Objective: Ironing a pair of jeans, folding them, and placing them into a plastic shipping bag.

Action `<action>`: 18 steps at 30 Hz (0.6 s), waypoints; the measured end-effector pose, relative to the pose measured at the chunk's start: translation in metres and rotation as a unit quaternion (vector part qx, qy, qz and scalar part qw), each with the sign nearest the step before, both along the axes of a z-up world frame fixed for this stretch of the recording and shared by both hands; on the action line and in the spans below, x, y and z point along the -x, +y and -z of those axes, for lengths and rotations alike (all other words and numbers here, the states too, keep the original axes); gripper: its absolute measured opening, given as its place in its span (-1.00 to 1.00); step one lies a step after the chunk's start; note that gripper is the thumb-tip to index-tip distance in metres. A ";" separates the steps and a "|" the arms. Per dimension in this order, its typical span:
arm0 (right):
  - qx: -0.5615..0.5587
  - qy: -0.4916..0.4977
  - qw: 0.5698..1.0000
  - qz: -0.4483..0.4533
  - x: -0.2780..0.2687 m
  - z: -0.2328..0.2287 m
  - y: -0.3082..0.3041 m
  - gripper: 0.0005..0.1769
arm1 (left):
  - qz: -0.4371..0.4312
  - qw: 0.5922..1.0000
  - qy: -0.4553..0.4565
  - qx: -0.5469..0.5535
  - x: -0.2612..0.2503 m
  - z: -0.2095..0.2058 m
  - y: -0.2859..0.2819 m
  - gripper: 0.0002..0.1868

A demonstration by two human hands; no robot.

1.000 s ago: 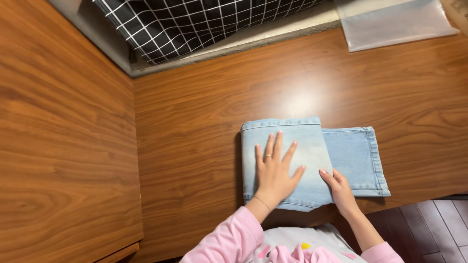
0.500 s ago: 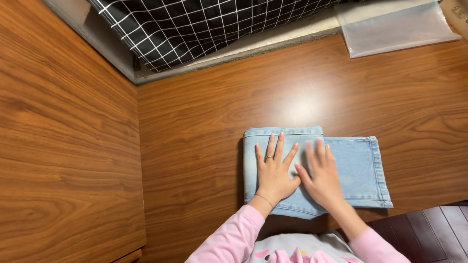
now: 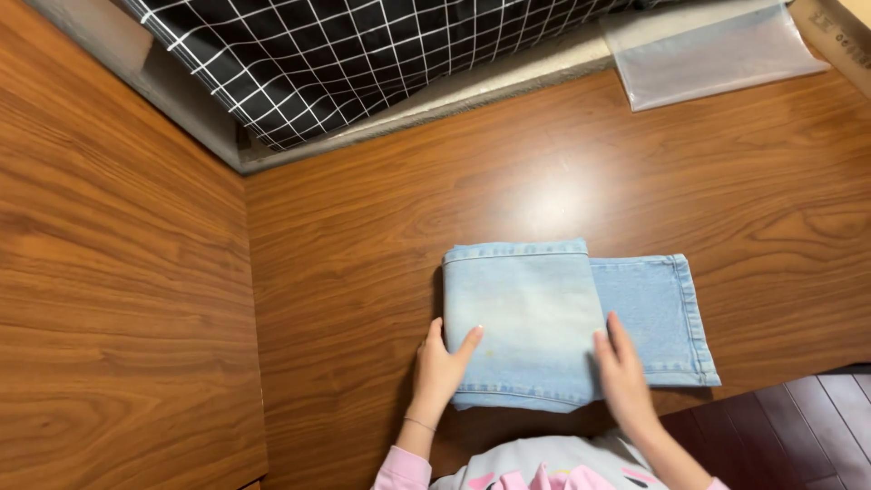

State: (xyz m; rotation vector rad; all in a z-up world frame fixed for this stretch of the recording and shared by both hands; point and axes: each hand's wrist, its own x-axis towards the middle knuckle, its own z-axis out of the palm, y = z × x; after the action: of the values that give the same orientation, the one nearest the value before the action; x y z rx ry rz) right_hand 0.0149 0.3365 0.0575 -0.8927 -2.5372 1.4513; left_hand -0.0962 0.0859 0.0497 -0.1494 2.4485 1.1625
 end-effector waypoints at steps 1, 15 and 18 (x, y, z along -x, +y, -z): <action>0.091 -0.016 0.991 0.098 0.000 -0.006 0.005 -0.25 | -0.021 0.999 -0.020 -0.029 0.004 0.000 -0.004 0.02; 0.151 -0.042 0.984 0.082 -0.015 0.033 0.034 -0.55 | -0.015 0.993 -0.081 -0.084 0.014 -0.019 -0.004 0.06; 0.034 0.012 0.997 0.062 -0.011 0.056 0.026 -0.49 | -0.020 0.990 -0.086 -0.113 0.018 -0.054 0.006 0.07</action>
State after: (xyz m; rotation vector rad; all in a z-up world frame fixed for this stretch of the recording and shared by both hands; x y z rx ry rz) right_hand 0.0258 0.3624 0.0010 -1.0170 -2.3812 1.5080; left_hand -0.1139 0.0917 0.1036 -0.2223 2.1565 1.3747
